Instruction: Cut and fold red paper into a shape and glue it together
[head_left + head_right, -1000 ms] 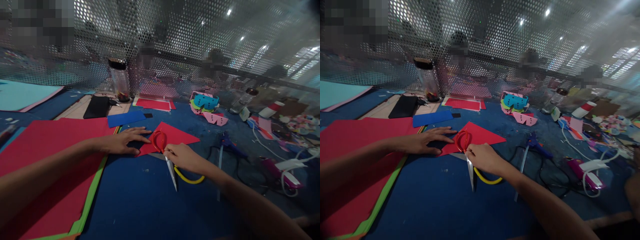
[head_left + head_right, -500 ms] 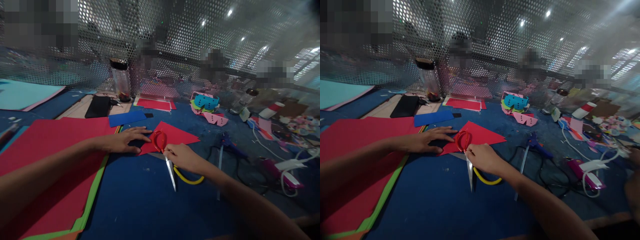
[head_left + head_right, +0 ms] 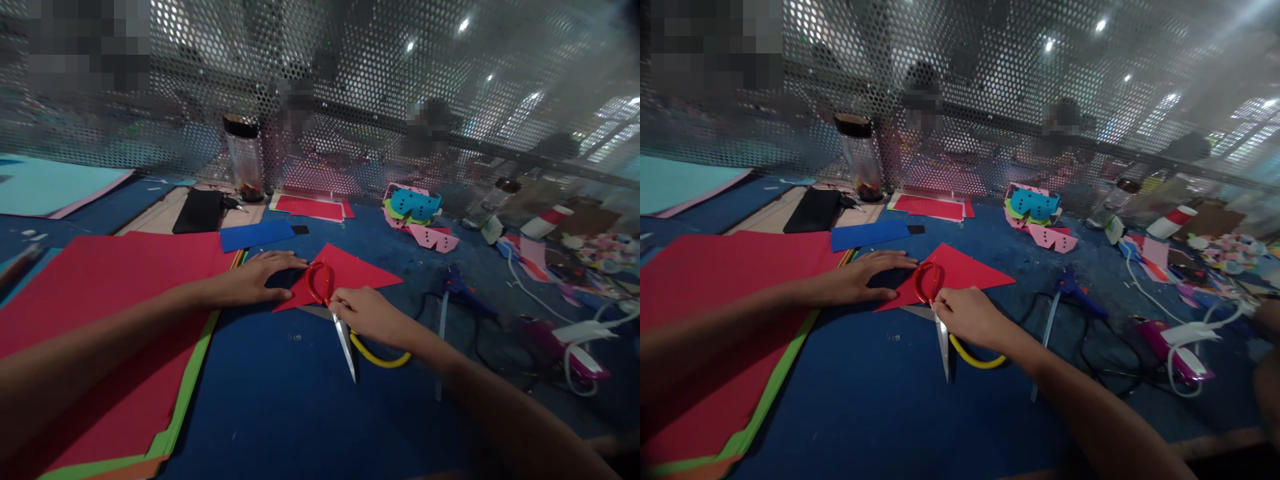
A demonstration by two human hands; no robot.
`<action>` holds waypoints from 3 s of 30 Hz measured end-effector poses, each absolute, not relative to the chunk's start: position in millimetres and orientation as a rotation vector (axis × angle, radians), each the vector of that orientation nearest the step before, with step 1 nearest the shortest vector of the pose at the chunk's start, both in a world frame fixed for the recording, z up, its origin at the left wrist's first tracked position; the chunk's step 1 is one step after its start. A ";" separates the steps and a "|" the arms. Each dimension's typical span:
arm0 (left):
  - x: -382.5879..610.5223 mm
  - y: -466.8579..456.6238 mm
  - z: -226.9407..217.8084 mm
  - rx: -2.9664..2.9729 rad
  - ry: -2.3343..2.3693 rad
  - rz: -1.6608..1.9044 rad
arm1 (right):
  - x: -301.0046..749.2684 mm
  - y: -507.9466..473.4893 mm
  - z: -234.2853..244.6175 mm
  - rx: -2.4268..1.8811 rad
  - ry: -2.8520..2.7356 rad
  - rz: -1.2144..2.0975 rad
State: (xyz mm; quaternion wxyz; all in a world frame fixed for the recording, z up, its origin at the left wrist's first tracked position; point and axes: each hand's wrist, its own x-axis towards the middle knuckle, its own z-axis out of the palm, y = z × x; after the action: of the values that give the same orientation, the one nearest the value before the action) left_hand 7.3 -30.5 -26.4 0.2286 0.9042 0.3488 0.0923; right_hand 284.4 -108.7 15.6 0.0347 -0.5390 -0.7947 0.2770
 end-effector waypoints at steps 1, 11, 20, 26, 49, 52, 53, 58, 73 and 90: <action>8.7 -29.9 -29.0 2.510 0.960 0.287 | 284.6 -108.7 15.1 -1.653 -2.444 0.844; 19.8 -22.6 -36.4 2.514 0.820 0.498 | 285.2 -107.0 14.3 -1.644 -2.470 0.844; 21.3 -30.1 -27.3 2.404 0.954 0.470 | 286.0 -107.4 14.5 -1.646 -2.472 0.842; 20.7 -24.3 -20.3 2.314 0.816 0.426 | 284.3 -107.7 19.2 -1.638 -2.494 0.838; 22.0 -12.8 -21.5 2.447 0.845 0.204 | 283.6 -108.3 16.9 -1.643 -2.487 0.818; 19.9 -12.7 -21.2 2.437 0.857 0.177 | 283.4 -108.5 16.6 -1.642 -2.489 0.813; 19.6 -12.6 -21.5 2.433 0.859 0.172 | 283.3 -108.4 16.6 -1.646 -2.492 0.810; 20.5 -12.5 -22.4 2.433 0.860 0.177 | 282.7 -108.0 18.9 -1.657 -2.501 0.812; 21.5 -15.8 -16.6 2.435 0.879 0.147 | 279.9 -108.6 17.4 -1.649 -2.502 0.820; 21.9 -17.3 -10.6 2.408 0.879 0.070 | 278.0 -109.8 19.2 -1.639 -2.516 0.817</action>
State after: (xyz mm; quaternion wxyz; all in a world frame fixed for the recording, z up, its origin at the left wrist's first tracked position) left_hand 21.9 -17.3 -10.6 0.2847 0.9001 0.3286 0.0263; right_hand 278.0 -109.8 19.2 0.0150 -0.5267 -0.8084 0.2624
